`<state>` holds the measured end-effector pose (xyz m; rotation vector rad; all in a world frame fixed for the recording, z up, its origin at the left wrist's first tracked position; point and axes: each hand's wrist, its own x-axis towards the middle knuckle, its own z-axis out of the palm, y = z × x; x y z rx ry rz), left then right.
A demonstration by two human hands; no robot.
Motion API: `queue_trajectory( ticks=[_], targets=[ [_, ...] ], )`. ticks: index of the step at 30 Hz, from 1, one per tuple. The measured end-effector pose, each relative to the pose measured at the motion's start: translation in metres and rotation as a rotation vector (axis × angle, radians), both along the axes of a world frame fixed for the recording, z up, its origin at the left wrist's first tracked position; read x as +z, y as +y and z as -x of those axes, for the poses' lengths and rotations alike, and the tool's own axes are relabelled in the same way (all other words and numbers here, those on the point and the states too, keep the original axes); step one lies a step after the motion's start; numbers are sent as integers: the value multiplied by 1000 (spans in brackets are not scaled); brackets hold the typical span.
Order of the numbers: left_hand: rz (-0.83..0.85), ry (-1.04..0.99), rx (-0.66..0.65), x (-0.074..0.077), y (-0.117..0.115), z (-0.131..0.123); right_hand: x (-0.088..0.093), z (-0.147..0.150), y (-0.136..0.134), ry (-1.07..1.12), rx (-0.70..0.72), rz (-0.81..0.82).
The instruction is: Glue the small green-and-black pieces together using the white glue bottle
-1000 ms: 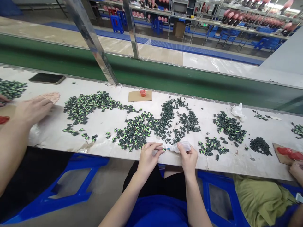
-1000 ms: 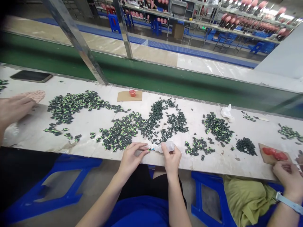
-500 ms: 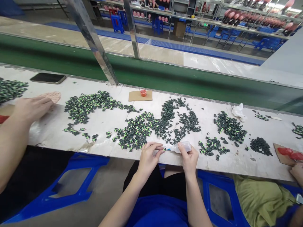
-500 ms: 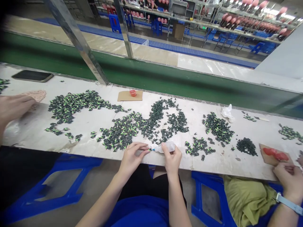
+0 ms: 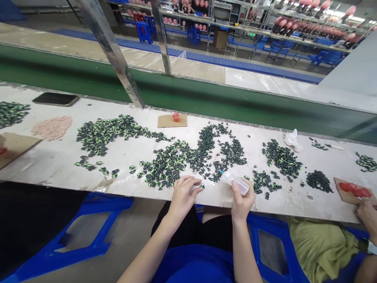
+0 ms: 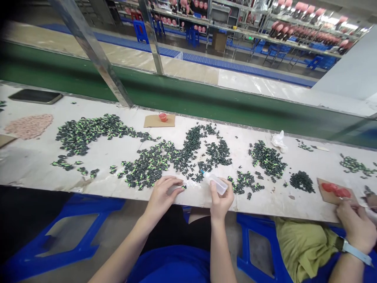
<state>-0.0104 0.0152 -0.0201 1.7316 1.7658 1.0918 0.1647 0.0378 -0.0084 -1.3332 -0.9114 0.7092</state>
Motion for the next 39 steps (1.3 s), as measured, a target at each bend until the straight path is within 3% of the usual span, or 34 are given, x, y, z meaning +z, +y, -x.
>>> queue_trajectory(
  ticks=[4, 9, 14, 19, 21, 23, 26, 29, 33, 39],
  targets=[
    [14, 66, -54, 5, 7, 3, 3, -9, 8, -102, -48, -39],
    [-89, 242, 66, 12, 24, -2, 4, -14, 21, -205, -67, 55],
    [-100, 318, 57, 13, 35, -11, 0, -11, 21, -372, 0, 86],
    [-36, 344, 11, 11, 35, -13, 0, -6, 4, -590, -116, -141],
    [-22, 365, -9, 11, 35, -13, 4, -3, -4, -644, -32, -239],
    [-17, 384, -20, 11, 35, -12, 7, 2, -10, -639, 166, -250],
    [-41, 399, -39, 15, 34, -11, 9, 11, -10, -545, 413, -144],
    [-113, 432, -131, 21, 28, -8, 9, 17, -5, -418, 551, -33],
    [-185, 487, -268, 27, 20, -5, 11, 17, 0, -291, 621, 45],
    [-219, 469, -284, 27, 19, -9, 13, 12, -1, -193, 648, 155]
  ],
)
